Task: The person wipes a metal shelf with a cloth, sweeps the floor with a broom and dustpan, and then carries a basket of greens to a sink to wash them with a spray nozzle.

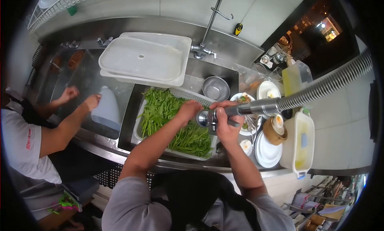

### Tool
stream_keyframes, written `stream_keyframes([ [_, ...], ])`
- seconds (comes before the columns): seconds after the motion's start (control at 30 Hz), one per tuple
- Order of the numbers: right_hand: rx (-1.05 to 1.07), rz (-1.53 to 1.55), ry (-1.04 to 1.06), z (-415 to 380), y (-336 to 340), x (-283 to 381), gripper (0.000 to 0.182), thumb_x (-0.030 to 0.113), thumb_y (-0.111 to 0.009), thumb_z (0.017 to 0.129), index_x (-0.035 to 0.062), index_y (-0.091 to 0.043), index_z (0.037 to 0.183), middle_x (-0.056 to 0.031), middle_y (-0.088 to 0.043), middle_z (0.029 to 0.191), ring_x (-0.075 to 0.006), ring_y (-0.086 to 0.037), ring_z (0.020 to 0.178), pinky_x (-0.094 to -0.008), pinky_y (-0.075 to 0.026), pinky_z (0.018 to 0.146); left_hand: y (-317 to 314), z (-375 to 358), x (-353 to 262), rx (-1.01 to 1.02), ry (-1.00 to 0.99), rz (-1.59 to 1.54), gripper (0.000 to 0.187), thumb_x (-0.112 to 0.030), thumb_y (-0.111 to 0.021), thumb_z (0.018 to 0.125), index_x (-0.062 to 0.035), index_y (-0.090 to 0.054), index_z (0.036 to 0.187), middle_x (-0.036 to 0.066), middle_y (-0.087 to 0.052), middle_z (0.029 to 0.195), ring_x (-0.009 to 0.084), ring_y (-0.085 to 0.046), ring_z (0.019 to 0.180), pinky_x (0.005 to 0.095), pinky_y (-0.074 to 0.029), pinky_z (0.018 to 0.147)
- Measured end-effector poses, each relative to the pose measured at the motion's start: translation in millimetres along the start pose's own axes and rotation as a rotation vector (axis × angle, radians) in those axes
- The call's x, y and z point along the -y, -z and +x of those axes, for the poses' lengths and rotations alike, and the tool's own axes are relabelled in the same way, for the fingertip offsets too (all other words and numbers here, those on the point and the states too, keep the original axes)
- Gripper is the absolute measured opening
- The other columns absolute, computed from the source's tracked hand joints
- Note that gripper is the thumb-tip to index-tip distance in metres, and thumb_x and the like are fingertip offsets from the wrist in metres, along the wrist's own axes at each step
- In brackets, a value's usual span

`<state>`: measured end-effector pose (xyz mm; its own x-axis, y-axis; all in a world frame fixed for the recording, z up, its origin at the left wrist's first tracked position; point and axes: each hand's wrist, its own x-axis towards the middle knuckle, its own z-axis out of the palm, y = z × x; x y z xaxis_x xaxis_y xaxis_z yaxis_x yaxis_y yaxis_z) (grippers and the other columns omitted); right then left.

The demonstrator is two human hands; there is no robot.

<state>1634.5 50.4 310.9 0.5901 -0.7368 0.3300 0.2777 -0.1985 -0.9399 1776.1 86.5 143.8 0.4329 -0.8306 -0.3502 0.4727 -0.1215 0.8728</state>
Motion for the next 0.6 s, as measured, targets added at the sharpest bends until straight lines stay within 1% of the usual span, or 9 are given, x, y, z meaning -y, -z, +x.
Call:
stream_keyframes([
  [0.03, 0.025, -0.027, 0.049, 4.0, -1.2, 2.2, 0.017, 0.007, -0.057, 0.091, 0.0006, -0.05, 0.106, -0.0183, -0.064, 0.094, -0.0215, -0.062, 0.087, -0.0328, -0.05, 0.077, -4.9, 12.4, -3.8, -0.007, -0.018, -0.159, 0.014, -0.015, -0.06, 0.088, -0.0032, -0.061, 0.095, 0.008, -0.064, 0.088, 0.0177, -0.063, 0.081, 0.0333, -0.053, 0.072],
  [0.13, 0.005, 0.089, 0.134, 17.2, -7.8, 16.3, 0.018, 0.009, -0.056, 0.092, 0.0016, -0.049, 0.107, -0.0201, -0.062, 0.095, -0.024, -0.063, 0.087, -0.0351, -0.05, 0.078, -10.8, 42.7, -12.5, 0.106, 0.046, -0.347, 0.018, -0.017, -0.063, 0.087, -0.0022, -0.061, 0.096, 0.01, -0.066, 0.089, 0.0191, -0.064, 0.083, 0.0343, -0.054, 0.072],
  [0.17, 0.02, 0.08, 0.116, 20.5, -6.0, 21.0, 0.019, 0.013, -0.056, 0.093, 0.0028, -0.049, 0.107, -0.0215, -0.062, 0.096, -0.0259, -0.063, 0.088, -0.0369, -0.05, 0.079, -15.9, 57.1, -17.0, 0.063, 0.109, -0.271, 0.02, -0.02, -0.062, 0.088, -0.0017, -0.06, 0.098, 0.011, -0.066, 0.09, 0.0208, -0.064, 0.082, 0.0352, -0.055, 0.069],
  [0.33, -0.011, -0.03, 0.248, 29.5, 10.7, 35.2, 0.023, 0.02, -0.057, 0.093, 0.0045, -0.047, 0.106, -0.0205, -0.062, 0.092, -0.0253, -0.062, 0.087, -0.0379, -0.049, 0.079, -40.4, 136.7, -32.4, 0.048, 0.105, -0.331, 0.029, -0.021, -0.061, 0.089, -0.0029, -0.054, 0.112, 0.013, -0.064, 0.095, 0.0234, -0.065, 0.074, 0.0359, -0.055, 0.062],
  [0.4, -0.007, 0.018, 0.171, 34.1, 23.4, 27.0, 0.023, 0.005, -0.055, 0.093, 0.0057, -0.043, 0.112, -0.0188, -0.063, 0.099, -0.0192, -0.06, 0.094, -0.0332, -0.048, 0.084, -55.2, 163.7, -51.9, -0.064, -0.036, -0.301, 0.034, -0.02, -0.058, 0.09, -0.0031, -0.05, 0.118, 0.015, -0.061, 0.101, 0.0246, -0.065, 0.074, 0.0361, -0.056, 0.062],
  [0.43, -0.031, 0.0, 0.187, 39.3, 26.6, 24.0, 0.02, 0.003, -0.054, 0.092, 0.0049, -0.046, 0.11, -0.0196, -0.063, 0.099, -0.0182, -0.06, 0.09, -0.0325, -0.048, 0.082, -62.3, 184.2, -57.9, -0.154, -0.003, -0.319, 0.033, -0.017, -0.053, 0.091, -0.0019, -0.048, 0.12, 0.015, -0.059, 0.104, 0.0254, -0.065, 0.074, 0.0361, -0.057, 0.061],
  [0.53, -0.03, -0.126, 0.209, 62.0, 40.7, 18.4, 0.016, 0.0, -0.054, 0.091, 0.0043, -0.05, 0.106, -0.0183, -0.064, 0.097, -0.0166, -0.06, 0.086, -0.0304, -0.048, 0.079, -64.2, 233.4, -71.5, -0.144, 0.104, -0.327, 0.03, -0.014, -0.049, 0.091, -0.0007, -0.049, 0.119, 0.016, -0.06, 0.1, 0.026, -0.065, 0.075, 0.0363, -0.057, 0.06],
  [0.57, -0.061, -0.135, 0.244, 72.9, 40.8, 20.4, 0.012, 0.0, -0.056, 0.09, 0.0038, -0.053, 0.101, -0.0135, -0.065, 0.093, -0.0141, -0.06, 0.083, -0.0279, -0.048, 0.074, -60.6, 244.7, -80.0, -0.1, 0.173, -0.253, 0.027, -0.013, -0.045, 0.092, 0.0015, -0.051, 0.115, 0.016, -0.061, 0.093, 0.0263, -0.065, 0.072, 0.0368, -0.057, 0.058],
  [0.6, -0.069, -0.14, 0.263, 87.5, 44.1, 21.5, 0.012, 0.0, -0.056, 0.09, 0.0038, -0.053, 0.101, -0.0135, -0.065, 0.093, -0.0141, -0.06, 0.083, -0.0279, -0.048, 0.074, -59.1, 252.9, -83.8, -0.084, 0.161, -0.247, 0.027, -0.013, -0.045, 0.092, 0.0015, -0.051, 0.115, 0.016, -0.061, 0.093, 0.0263, -0.065, 0.072, 0.0368, -0.057, 0.058],
])
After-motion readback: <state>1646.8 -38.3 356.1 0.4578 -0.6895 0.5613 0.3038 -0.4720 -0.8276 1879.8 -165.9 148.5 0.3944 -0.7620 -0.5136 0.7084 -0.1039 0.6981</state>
